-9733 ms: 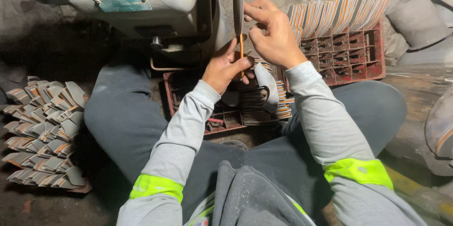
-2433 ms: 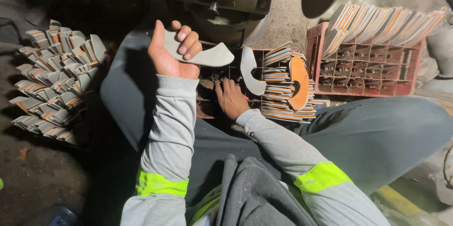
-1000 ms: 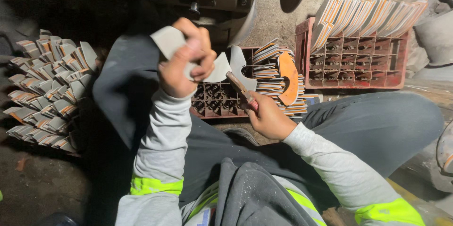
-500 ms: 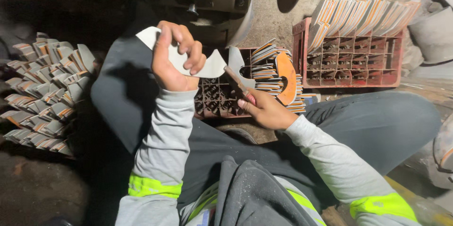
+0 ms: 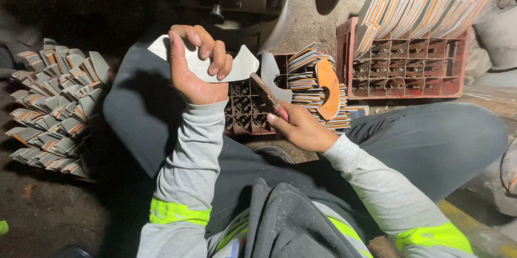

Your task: The person sits on the floor and uses a bench grinder to smooth the edges of small, curved ceramic tiles. They handle the tiles one at a time, pressing them against the spinning wheel, then placing them into a red crate.

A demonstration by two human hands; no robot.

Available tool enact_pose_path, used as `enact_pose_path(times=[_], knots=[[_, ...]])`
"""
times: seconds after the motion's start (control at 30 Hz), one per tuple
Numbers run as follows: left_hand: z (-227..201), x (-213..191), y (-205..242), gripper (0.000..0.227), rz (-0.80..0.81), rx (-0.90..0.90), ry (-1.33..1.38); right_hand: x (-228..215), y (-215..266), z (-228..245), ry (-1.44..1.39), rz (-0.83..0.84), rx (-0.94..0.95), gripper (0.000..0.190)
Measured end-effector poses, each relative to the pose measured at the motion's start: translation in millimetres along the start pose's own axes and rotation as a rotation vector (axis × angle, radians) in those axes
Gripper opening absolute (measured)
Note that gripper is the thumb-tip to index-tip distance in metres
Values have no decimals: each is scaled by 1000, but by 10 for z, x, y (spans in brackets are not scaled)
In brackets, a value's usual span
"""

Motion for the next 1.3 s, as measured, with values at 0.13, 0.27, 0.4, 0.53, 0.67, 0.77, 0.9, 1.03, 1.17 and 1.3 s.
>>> enact_pose_path(times=[0.13,0.27,0.4,0.53,0.67,0.77,0.9,1.03,1.17,1.3], knots=[[-88,30,-4,38,67,169,-800,8,-59,-234,87,7,20,33],[-117,-128,-18,26,28,68,-1135,307,-387,-816,263,32,98,24],[51,-225,-16,8,36,-191,-1008,798,-754,-1352,529,41,31,54],[80,-211,-18,26,68,-461,-757,853,-733,-1425,523,26,36,59],[154,-170,-22,38,128,-528,-615,310,-716,-901,341,-234,-268,49],[232,-177,1,39,169,-536,-578,-203,-458,-447,-379,-233,-263,41],[471,-79,81,48,280,-619,-705,-579,-107,-136,-743,-512,-264,23],[812,88,237,71,522,-293,-1339,-848,19,-130,-510,-589,-286,22],[1163,84,203,64,595,5,-1465,-1204,22,-129,-368,-573,-227,24],[1434,44,23,56,379,-692,-690,-1535,-124,-37,-114,-507,-284,36]])
Point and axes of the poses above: each hand's wrist, its own y-axis away from the middle knuckle, its own x-axis out of the palm, z = x × y, the point moved 1 cm from there along -y, towards the middle knuckle, and after that the axes turned 10 degrees about z, right-handed, at the moved point
